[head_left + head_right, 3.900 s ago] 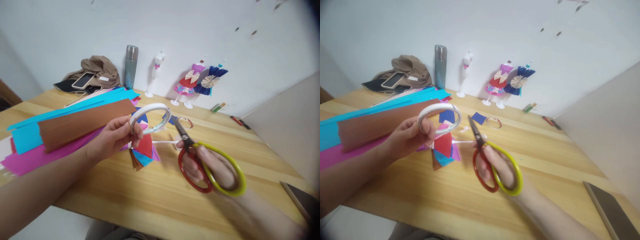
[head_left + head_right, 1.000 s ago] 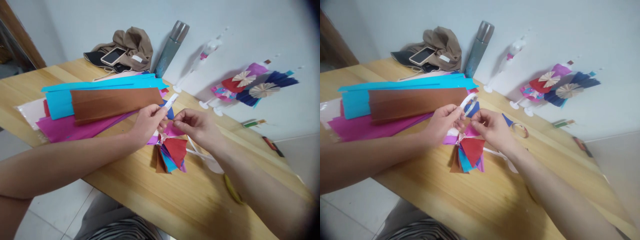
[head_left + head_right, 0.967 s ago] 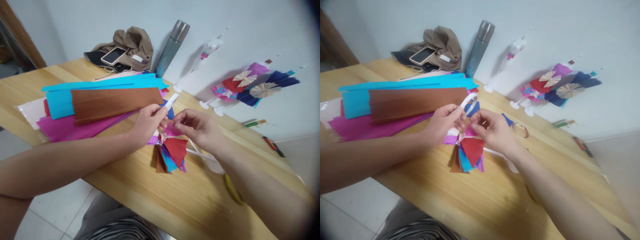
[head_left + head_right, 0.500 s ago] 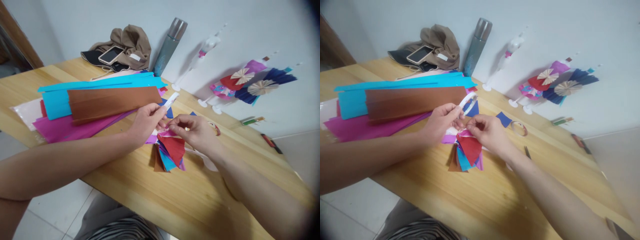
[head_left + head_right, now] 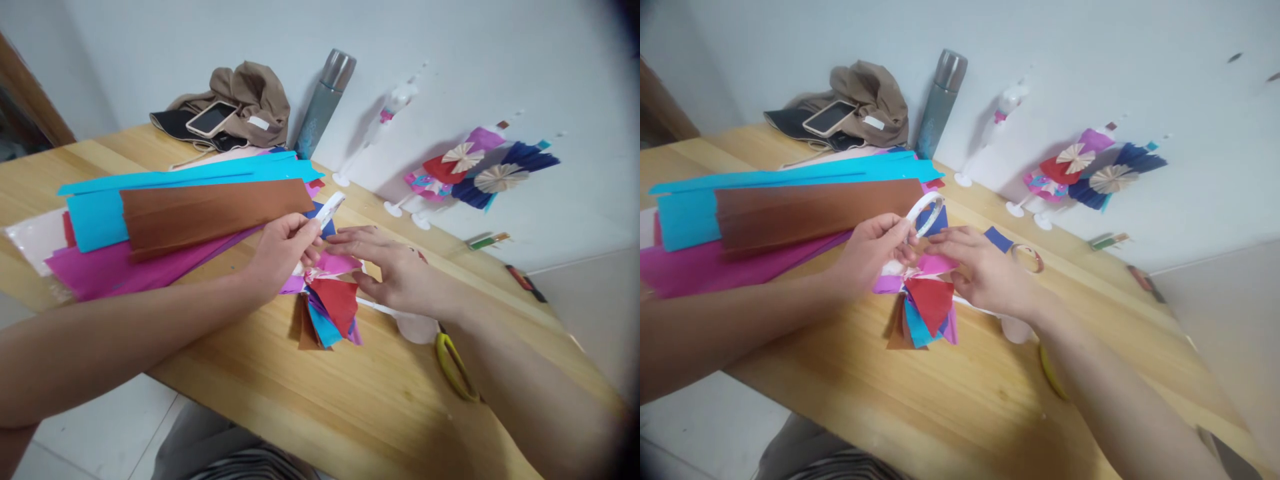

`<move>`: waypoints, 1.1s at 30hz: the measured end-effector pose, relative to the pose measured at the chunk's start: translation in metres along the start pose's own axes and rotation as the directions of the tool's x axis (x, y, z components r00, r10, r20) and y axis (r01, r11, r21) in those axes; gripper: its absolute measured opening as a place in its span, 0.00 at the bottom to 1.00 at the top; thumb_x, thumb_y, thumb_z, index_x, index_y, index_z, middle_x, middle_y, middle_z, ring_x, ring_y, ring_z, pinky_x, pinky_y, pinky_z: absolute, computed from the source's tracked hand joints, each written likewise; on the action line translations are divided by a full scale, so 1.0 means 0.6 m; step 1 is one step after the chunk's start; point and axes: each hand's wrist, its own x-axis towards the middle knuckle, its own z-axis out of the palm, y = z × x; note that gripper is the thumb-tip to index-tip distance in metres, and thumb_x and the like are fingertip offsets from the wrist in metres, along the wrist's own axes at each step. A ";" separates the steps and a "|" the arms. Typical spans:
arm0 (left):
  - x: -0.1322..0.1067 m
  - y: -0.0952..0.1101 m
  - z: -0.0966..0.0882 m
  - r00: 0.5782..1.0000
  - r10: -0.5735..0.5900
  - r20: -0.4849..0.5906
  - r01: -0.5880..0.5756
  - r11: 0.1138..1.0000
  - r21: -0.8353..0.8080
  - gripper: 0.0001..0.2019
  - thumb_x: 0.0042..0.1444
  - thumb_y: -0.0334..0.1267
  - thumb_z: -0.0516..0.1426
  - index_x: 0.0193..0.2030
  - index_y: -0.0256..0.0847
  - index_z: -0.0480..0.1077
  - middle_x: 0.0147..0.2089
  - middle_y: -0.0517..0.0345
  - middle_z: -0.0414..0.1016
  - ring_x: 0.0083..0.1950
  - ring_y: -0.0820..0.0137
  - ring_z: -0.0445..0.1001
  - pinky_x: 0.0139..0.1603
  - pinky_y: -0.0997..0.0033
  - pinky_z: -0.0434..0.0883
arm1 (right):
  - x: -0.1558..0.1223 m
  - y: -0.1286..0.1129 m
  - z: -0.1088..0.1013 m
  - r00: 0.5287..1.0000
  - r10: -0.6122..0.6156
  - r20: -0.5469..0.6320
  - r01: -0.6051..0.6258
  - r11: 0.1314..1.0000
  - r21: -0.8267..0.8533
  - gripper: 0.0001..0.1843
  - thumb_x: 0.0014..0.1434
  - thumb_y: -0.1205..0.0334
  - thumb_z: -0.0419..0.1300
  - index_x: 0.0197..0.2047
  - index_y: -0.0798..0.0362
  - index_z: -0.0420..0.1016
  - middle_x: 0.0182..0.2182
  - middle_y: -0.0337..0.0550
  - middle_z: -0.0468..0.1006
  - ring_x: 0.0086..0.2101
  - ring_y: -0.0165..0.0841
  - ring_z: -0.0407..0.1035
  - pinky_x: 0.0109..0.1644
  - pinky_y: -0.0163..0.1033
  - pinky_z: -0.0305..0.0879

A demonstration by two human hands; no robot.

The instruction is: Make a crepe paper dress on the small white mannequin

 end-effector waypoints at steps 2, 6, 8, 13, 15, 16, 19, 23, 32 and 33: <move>0.000 -0.001 0.000 1.000 0.002 -0.001 -0.002 1.000 -0.002 0.12 0.65 0.31 0.55 0.28 0.35 0.68 0.26 0.60 0.72 0.22 0.79 0.69 0.27 0.79 0.70 | 0.001 0.002 0.001 1.000 0.016 0.003 -0.016 1.000 0.004 0.18 0.61 0.74 0.54 0.49 0.51 0.77 0.49 0.51 0.81 0.51 0.41 0.75 0.53 0.51 0.73; 0.000 -0.001 -0.001 1.000 0.017 0.007 -0.017 1.000 0.026 0.13 0.65 0.31 0.55 0.28 0.35 0.68 0.26 0.60 0.72 0.23 0.80 0.69 0.27 0.79 0.70 | -0.003 0.003 -0.001 0.994 0.105 0.011 -0.106 0.991 0.085 0.09 0.65 0.66 0.56 0.39 0.50 0.78 0.41 0.48 0.84 0.44 0.40 0.77 0.46 0.47 0.75; 0.000 -0.002 -0.001 1.000 0.020 0.013 -0.021 0.999 0.042 0.13 0.65 0.32 0.55 0.28 0.35 0.68 0.26 0.60 0.72 0.23 0.79 0.70 0.27 0.80 0.69 | -0.004 -0.002 -0.003 0.989 0.141 0.034 -0.144 0.981 0.130 0.09 0.66 0.63 0.56 0.37 0.50 0.77 0.40 0.47 0.84 0.42 0.39 0.78 0.44 0.46 0.75; 0.001 0.001 0.000 1.000 0.002 0.002 -0.002 0.997 0.074 0.13 0.66 0.31 0.55 0.27 0.35 0.68 0.24 0.60 0.72 0.23 0.79 0.70 0.26 0.80 0.69 | 0.003 -0.016 0.000 0.989 0.131 0.071 -0.139 0.981 0.137 0.07 0.64 0.66 0.58 0.42 0.53 0.78 0.41 0.48 0.84 0.41 0.38 0.78 0.45 0.46 0.74; 0.001 0.003 0.000 1.000 -0.005 -0.005 0.005 0.997 0.082 0.13 0.66 0.31 0.55 0.27 0.36 0.68 0.23 0.60 0.72 0.23 0.79 0.70 0.26 0.80 0.69 | 0.010 -0.016 0.006 0.995 0.070 0.067 -0.075 0.995 0.064 0.07 0.63 0.69 0.59 0.43 0.55 0.78 0.39 0.49 0.84 0.41 0.39 0.77 0.46 0.47 0.73; 0.000 0.003 0.001 1.000 -0.005 -0.007 0.005 0.996 0.085 0.13 0.66 0.31 0.55 0.27 0.36 0.68 0.23 0.60 0.72 0.22 0.79 0.70 0.26 0.80 0.68 | 0.014 -0.015 0.010 0.997 0.043 0.068 -0.045 0.999 0.025 0.08 0.63 0.70 0.58 0.42 0.55 0.78 0.37 0.48 0.84 0.40 0.39 0.77 0.46 0.47 0.72; -0.002 0.006 0.001 1.000 -0.009 0.016 0.008 0.997 0.076 0.13 0.66 0.32 0.54 0.28 0.36 0.68 0.22 0.61 0.71 0.21 0.78 0.70 0.24 0.79 0.68 | 0.025 -0.007 0.019 0.997 0.009 0.073 -0.004 0.998 -0.061 0.09 0.63 0.72 0.56 0.38 0.55 0.78 0.33 0.47 0.83 0.36 0.38 0.76 0.43 0.46 0.70; -0.003 0.008 0.001 0.999 -0.029 0.029 0.028 0.998 0.057 0.13 0.66 0.32 0.54 0.28 0.36 0.68 0.22 0.62 0.71 0.21 0.78 0.70 0.24 0.80 0.68 | 0.025 -0.011 0.019 0.999 0.034 -0.013 -0.035 0.995 -0.093 0.09 0.63 0.71 0.56 0.38 0.53 0.77 0.34 0.47 0.82 0.37 0.39 0.76 0.42 0.46 0.69; -0.003 0.010 0.004 1.000 -0.009 -0.012 0.010 0.996 0.094 0.13 0.65 0.31 0.55 0.27 0.36 0.68 0.25 0.61 0.72 0.23 0.80 0.69 0.27 0.80 0.68 | -0.015 -0.110 0.030 0.999 0.053 -0.011 -0.053 0.934 -0.354 0.15 0.64 0.52 0.59 0.37 0.56 0.77 0.34 0.52 0.78 0.35 0.42 0.69 0.37 0.47 0.61; -0.003 0.010 0.004 1.000 -0.004 -0.011 0.005 0.996 0.093 0.13 0.65 0.31 0.55 0.27 0.36 0.68 0.25 0.62 0.72 0.23 0.80 0.69 0.26 0.81 0.67 | -0.017 -0.112 0.034 0.997 0.074 -0.004 -0.070 0.921 -0.384 0.16 0.65 0.51 0.58 0.37 0.56 0.77 0.35 0.53 0.79 0.35 0.43 0.69 0.37 0.47 0.61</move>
